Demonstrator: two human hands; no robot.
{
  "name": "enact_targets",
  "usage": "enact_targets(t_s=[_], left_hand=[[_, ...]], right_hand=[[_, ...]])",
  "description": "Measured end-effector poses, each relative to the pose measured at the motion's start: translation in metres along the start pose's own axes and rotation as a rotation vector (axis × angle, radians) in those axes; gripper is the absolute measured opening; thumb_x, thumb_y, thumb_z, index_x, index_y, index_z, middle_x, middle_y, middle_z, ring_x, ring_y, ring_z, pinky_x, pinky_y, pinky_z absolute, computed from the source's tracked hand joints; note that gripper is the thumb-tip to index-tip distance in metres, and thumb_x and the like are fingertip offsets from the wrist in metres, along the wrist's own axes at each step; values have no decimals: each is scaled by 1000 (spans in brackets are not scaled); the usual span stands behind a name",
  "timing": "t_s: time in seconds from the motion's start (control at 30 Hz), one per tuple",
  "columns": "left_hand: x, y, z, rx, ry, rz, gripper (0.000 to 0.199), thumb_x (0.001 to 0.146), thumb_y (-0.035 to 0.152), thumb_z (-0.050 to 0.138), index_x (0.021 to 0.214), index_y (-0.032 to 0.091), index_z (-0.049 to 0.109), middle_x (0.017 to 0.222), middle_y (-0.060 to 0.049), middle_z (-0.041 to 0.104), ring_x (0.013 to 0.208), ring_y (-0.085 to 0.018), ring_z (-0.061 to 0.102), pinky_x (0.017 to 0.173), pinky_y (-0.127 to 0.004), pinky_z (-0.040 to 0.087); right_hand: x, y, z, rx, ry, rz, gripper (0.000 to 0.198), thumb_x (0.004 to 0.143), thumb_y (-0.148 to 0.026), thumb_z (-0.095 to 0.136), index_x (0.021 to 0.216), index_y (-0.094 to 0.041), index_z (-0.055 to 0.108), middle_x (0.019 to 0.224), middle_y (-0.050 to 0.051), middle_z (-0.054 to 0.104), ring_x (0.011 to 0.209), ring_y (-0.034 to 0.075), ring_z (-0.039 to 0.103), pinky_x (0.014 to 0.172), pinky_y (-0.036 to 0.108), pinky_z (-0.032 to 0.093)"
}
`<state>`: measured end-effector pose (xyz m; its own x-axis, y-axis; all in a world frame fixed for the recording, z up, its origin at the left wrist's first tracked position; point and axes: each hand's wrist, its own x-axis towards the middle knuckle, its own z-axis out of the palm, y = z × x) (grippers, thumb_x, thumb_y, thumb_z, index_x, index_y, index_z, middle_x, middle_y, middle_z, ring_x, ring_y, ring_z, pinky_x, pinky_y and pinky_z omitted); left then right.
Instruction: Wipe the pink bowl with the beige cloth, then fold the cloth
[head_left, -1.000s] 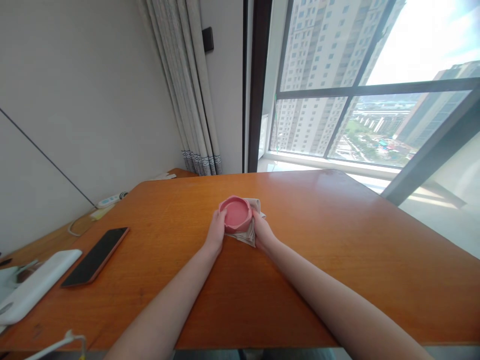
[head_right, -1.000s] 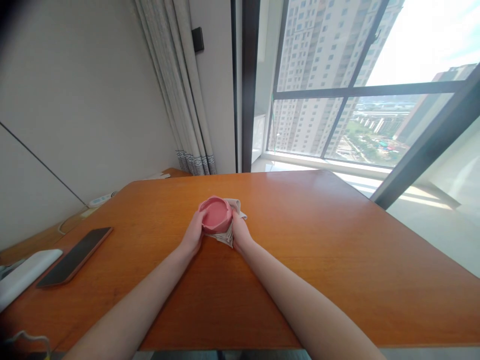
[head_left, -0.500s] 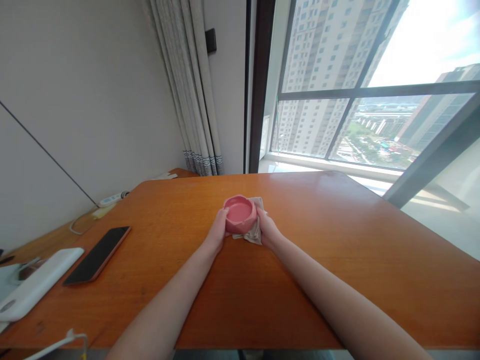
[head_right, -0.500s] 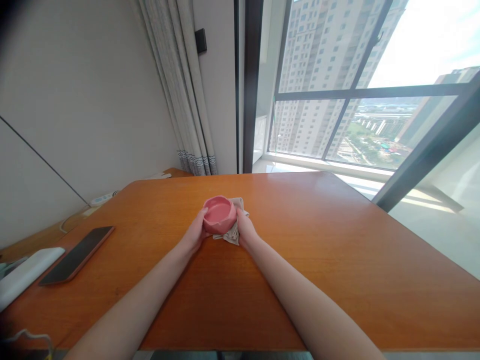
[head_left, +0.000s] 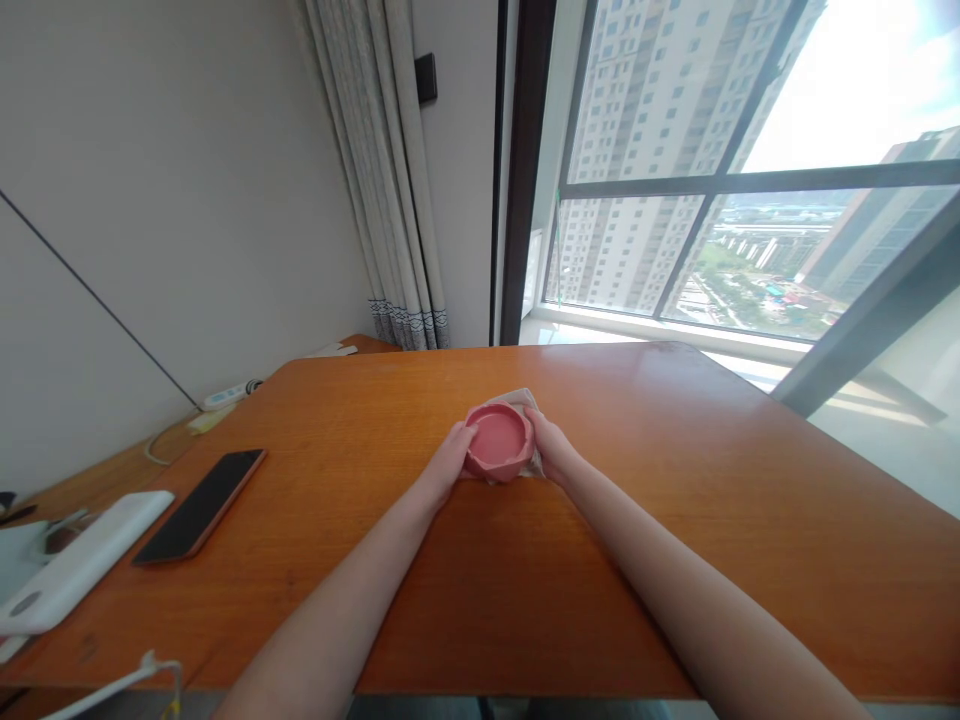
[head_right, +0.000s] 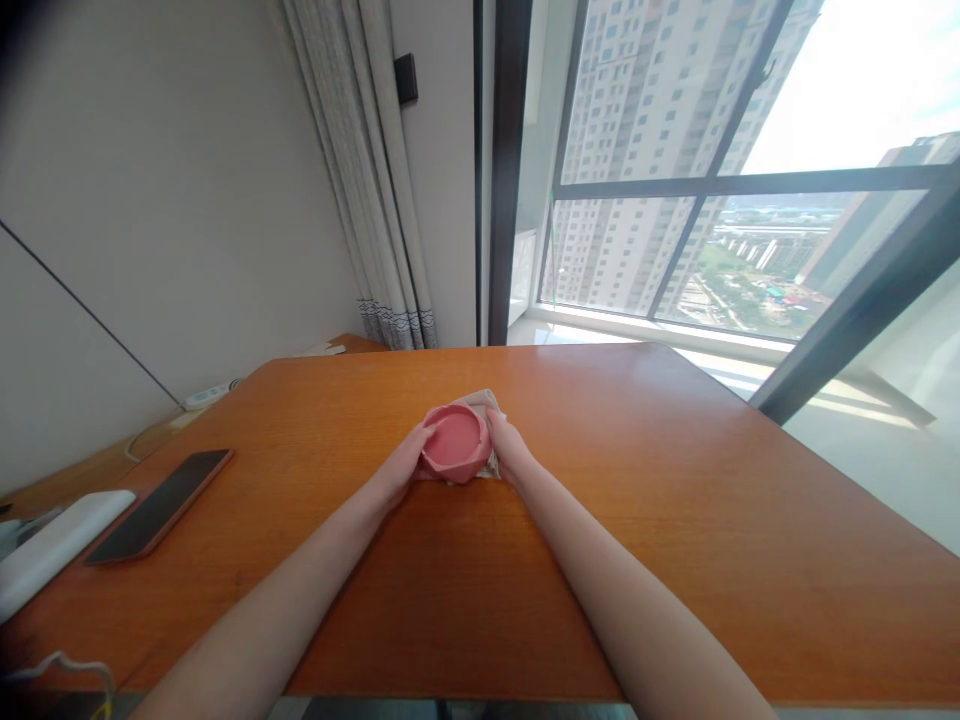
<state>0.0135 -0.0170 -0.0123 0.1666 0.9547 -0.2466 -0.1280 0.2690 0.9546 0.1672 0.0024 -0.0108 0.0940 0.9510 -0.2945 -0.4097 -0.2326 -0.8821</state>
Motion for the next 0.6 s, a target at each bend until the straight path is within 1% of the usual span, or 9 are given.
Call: enact_targets(t_s=[0.1, 0.2, 0.23, 0.3, 0.37, 0.4, 0.43, 0.5, 0.6], left_hand=[[4, -1, 1, -150, 138, 75, 45, 83, 49, 48, 121, 24, 51, 122, -9, 57, 102, -24, 59, 68, -34, 56], [3, 2, 0, -154, 167, 115, 44, 81, 45, 55, 118, 21, 52, 120, -9, 59, 101, -22, 59, 73, -33, 56], [2, 3, -1, -129, 140, 104, 44, 80, 46, 57, 115, 20, 53, 118, -10, 60, 98, -21, 60, 74, -32, 55], [-2, 4, -1, -89, 36, 46, 45, 79, 49, 58, 111, 18, 56, 113, -11, 62, 94, -21, 62, 76, -33, 55], [-5, 3, 0, -76, -67, -6, 46, 79, 52, 57, 112, 19, 56, 115, -11, 62, 96, -23, 61, 76, -36, 55], [-6, 1, 1, -66, -85, -16, 46, 78, 51, 58, 113, 21, 56, 117, -10, 61, 99, -23, 61, 75, -36, 55], [-6, 0, 3, -53, -72, -14, 46, 78, 49, 59, 115, 22, 55, 119, -10, 60, 101, -24, 60, 73, -36, 56], [-5, -1, 5, -59, 7, 7, 43, 78, 47, 58, 115, 24, 54, 121, -9, 58, 104, -26, 58, 69, -36, 57], [-1, 1, 4, -190, 144, -2, 41, 82, 48, 50, 115, 23, 54, 121, -9, 58, 102, -25, 59, 67, -36, 57]], right_hand=[[-10, 8, 16, 150, 7, 5, 26, 87, -40, 47, 89, -19, 63, 82, 6, 72, 79, 19, 67, 68, 29, 56], [-12, 12, 22, 221, -16, 8, 26, 88, -39, 45, 94, -20, 62, 94, 5, 72, 87, 17, 67, 73, 27, 55], [-11, 11, 20, 210, 0, 4, 27, 88, -39, 45, 94, -20, 62, 94, 5, 72, 86, 17, 67, 72, 27, 55], [-8, 6, 13, 155, 42, -12, 27, 88, -40, 45, 94, -19, 62, 89, 4, 72, 81, 17, 67, 68, 26, 55], [-5, -1, 5, 86, 64, 3, 27, 88, -39, 46, 91, -18, 63, 80, 4, 72, 75, 17, 67, 65, 25, 54], [-5, -3, 3, 61, 70, 32, 26, 88, -38, 46, 89, -17, 63, 76, 4, 71, 72, 17, 67, 63, 25, 54], [-5, -5, 2, 45, 76, 62, 26, 88, -37, 46, 87, -17, 63, 72, 5, 70, 69, 17, 67, 62, 25, 54], [-8, -5, 5, 39, 85, 76, 24, 87, -36, 47, 85, -17, 63, 69, 4, 69, 66, 17, 66, 61, 26, 54], [-14, 3, 14, 62, 29, 12, 21, 85, -36, 51, 88, -20, 63, 73, 4, 70, 73, 19, 67, 64, 28, 55]])
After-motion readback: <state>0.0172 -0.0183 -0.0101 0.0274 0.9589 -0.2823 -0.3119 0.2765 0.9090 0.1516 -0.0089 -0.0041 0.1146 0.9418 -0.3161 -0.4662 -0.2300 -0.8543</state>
